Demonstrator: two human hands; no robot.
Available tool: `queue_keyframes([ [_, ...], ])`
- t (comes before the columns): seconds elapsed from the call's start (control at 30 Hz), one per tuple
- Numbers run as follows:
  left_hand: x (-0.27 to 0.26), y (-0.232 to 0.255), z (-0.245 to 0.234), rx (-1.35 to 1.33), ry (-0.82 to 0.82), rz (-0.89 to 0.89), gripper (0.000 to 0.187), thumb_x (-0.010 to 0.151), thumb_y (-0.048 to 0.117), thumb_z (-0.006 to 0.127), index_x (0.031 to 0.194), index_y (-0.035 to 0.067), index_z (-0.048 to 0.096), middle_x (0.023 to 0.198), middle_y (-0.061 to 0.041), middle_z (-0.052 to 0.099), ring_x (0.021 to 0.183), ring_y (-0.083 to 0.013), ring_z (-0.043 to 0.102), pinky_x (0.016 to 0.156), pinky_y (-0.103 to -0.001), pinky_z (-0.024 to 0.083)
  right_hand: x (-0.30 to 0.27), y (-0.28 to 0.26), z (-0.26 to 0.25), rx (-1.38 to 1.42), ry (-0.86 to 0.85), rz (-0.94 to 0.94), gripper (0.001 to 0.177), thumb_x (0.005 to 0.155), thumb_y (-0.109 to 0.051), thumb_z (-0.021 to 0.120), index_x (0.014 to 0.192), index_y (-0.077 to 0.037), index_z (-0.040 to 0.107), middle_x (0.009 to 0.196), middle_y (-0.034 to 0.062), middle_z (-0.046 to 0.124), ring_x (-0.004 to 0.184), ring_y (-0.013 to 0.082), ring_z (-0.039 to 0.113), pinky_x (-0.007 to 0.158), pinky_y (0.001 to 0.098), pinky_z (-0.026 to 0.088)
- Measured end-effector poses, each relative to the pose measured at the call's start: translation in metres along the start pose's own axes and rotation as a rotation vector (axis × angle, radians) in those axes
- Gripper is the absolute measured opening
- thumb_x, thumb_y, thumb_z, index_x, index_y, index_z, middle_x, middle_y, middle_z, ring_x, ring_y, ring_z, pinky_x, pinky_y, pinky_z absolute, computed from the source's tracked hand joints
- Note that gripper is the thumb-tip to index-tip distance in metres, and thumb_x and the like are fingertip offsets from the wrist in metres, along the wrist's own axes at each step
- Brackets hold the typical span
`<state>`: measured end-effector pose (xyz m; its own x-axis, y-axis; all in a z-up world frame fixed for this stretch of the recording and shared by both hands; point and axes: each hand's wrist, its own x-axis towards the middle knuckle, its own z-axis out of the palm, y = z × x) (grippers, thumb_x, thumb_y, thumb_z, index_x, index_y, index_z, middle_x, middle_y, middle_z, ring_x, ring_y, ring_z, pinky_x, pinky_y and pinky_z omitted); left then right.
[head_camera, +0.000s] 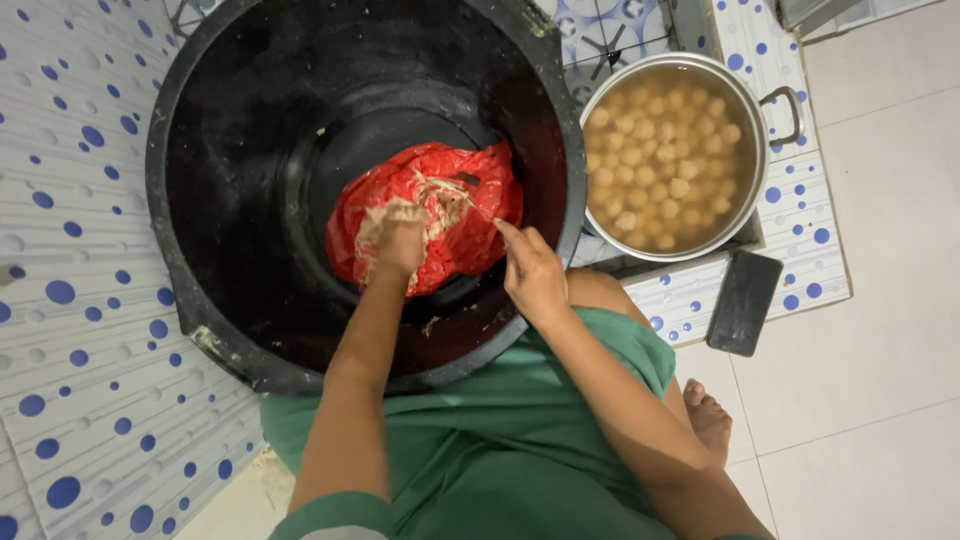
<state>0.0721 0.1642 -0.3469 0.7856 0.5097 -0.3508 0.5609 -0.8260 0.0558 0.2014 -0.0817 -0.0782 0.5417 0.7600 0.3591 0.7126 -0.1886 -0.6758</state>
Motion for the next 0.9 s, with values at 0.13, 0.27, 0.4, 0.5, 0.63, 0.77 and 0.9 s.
queue_keyframes([
  [0.13, -0.012, -0.007, -0.012, -0.094, -0.051, -0.043, 0.059, 0.084, 0.015, 0.068, 0.142, 0.010, 0.054, 0.131, -0.017, 0.065, 0.128, -0.0329, 0.059, 0.111, -0.043, 0.048, -0.002, -0.001, 0.000, 0.000, 0.020, -0.005, 0.038, 0.095, 0.009, 0.056, 0.127, -0.005, 0.070, 0.084, 0.0086, 0.064, 0.076, 0.0251, 0.068, 0.069, 0.0326, 0.058],
  [0.27, -0.049, 0.001, -0.108, -0.698, -0.137, -0.300, 0.040, 0.086, 0.033, 0.066, 0.125, 0.037, 0.067, 0.120, -0.001, 0.069, 0.116, -0.0236, 0.066, 0.101, -0.039, 0.053, -0.001, 0.000, 0.002, -0.001, 0.040, -0.005, 0.038, 0.095, 0.008, 0.056, 0.126, -0.006, 0.071, 0.083, 0.0083, 0.063, 0.076, 0.0252, 0.068, 0.068, 0.0335, 0.058],
  [0.4, -0.065, -0.022, -0.131, -0.656, -0.110, -0.051, 0.049, 0.069, 0.027, 0.089, 0.117, 0.026, 0.076, 0.101, -0.008, 0.077, 0.104, -0.0287, 0.073, 0.094, -0.036, 0.056, -0.002, 0.004, 0.003, -0.016, 0.039, -0.021, 0.038, 0.095, 0.007, 0.057, 0.127, -0.007, 0.070, 0.084, 0.0068, 0.063, 0.076, 0.0228, 0.067, 0.067, 0.0326, 0.057],
  [0.5, -0.102, -0.008, -0.191, -0.918, -0.052, 0.060, 0.058, 0.060, 0.026, 0.096, 0.112, 0.010, 0.075, 0.097, -0.015, 0.076, 0.096, -0.0302, 0.072, 0.091, -0.040, 0.055, -0.002, -0.001, -0.001, -0.004, 0.037, -0.018, 0.038, 0.094, 0.008, 0.058, 0.127, -0.007, 0.070, 0.084, 0.0079, 0.062, 0.076, 0.0253, 0.067, 0.068, 0.0352, 0.058],
  [0.63, -0.115, -0.007, -0.199, -0.933, -0.021, 0.168, 0.051, 0.059, 0.028, 0.098, 0.105, 0.017, 0.078, 0.089, -0.008, 0.078, 0.088, -0.0241, 0.074, 0.083, -0.036, 0.057, -0.001, 0.000, 0.001, 0.015, 0.048, -0.011, 0.036, 0.096, 0.007, 0.057, 0.127, -0.006, 0.070, 0.085, 0.0072, 0.062, 0.078, 0.0241, 0.068, 0.069, 0.0322, 0.058],
  [0.77, -0.126, -0.002, -0.211, -0.934, 0.088, 0.290, 0.041, 0.060, 0.029, 0.096, 0.096, 0.019, 0.078, 0.079, -0.003, 0.075, 0.077, -0.0173, 0.071, 0.078, -0.030, 0.055, -0.002, 0.001, 0.002, -0.001, 0.036, 0.005, 0.036, 0.096, 0.007, 0.057, 0.127, -0.006, 0.070, 0.084, 0.0075, 0.063, 0.077, 0.0242, 0.068, 0.069, 0.0317, 0.058],
  [0.9, -0.135, 0.010, -0.230, -0.974, 0.194, 0.373, 0.039, 0.059, 0.032, 0.097, 0.090, 0.019, 0.076, 0.073, 0.001, 0.069, 0.071, -0.0145, 0.065, 0.074, -0.026, 0.051, -0.004, 0.001, 0.003, -0.011, 0.032, 0.019, 0.036, 0.096, 0.006, 0.057, 0.127, -0.007, 0.070, 0.084, 0.0075, 0.063, 0.077, 0.0245, 0.067, 0.069, 0.0323, 0.057],
])
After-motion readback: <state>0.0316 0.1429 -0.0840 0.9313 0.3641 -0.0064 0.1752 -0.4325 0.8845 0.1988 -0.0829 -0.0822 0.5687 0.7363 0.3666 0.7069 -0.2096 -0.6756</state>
